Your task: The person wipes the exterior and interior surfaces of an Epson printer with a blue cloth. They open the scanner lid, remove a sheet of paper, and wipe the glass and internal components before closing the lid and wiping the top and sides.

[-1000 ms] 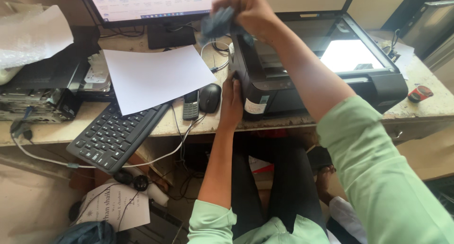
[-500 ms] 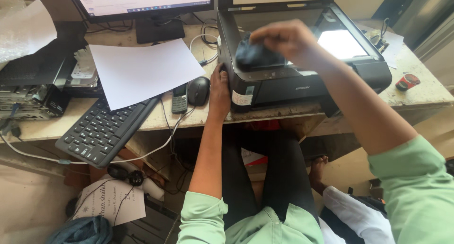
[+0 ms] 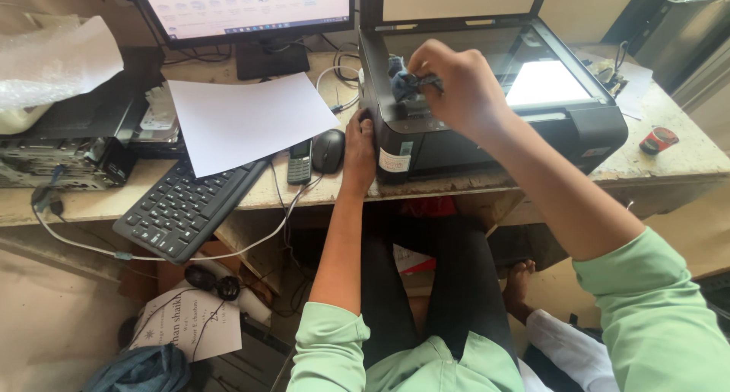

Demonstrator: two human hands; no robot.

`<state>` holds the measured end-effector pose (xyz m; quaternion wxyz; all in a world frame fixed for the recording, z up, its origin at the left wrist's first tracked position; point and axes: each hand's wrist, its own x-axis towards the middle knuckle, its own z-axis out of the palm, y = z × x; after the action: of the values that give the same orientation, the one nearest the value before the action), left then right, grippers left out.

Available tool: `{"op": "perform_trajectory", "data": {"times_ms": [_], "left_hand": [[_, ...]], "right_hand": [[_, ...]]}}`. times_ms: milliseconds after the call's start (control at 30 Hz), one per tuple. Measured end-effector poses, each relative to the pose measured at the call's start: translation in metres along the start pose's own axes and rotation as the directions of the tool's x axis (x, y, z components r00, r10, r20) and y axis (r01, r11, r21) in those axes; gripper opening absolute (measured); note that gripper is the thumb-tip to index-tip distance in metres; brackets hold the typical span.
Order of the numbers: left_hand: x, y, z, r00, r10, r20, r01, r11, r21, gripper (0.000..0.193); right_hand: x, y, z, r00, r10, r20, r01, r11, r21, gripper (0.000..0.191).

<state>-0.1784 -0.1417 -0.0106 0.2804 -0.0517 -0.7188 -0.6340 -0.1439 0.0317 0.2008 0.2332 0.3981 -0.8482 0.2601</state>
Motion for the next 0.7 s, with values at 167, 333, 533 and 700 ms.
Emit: {"op": "perform_trajectory", "data": {"times_ms": [167,333,533,700], "left_hand": [[-0.001,0.002,0.0,0.999,-0.042,0.02,0.043,0.998,-0.053,0.062],[-0.003,-0.002,0.001,0.999,-0.016,0.029,0.019,0.992,-0.124,0.063],[0.002,-0.012,0.0,0.997,-0.055,0.047,0.055,0.998,0.015,0.063],[0.007,-0.016,0.001,0.999,0.016,0.029,-0.015,0.999,-0.042,0.063]], "right_hand": [[-0.007,-0.027,0.006,0.9,0.164,0.404,-0.06,0.965,-0.257,0.043],[0.007,-0.001,0.029,0.802,0.204,0.561,-0.125,0.976,-0.177,0.086],[0.085,0.044,0.091,0.821,0.255,0.511,-0.166,0.963,-0.214,0.105],[0.151,0.056,0.115,0.793,0.404,0.455,-0.256,0.9,-0.352,0.102]]}}
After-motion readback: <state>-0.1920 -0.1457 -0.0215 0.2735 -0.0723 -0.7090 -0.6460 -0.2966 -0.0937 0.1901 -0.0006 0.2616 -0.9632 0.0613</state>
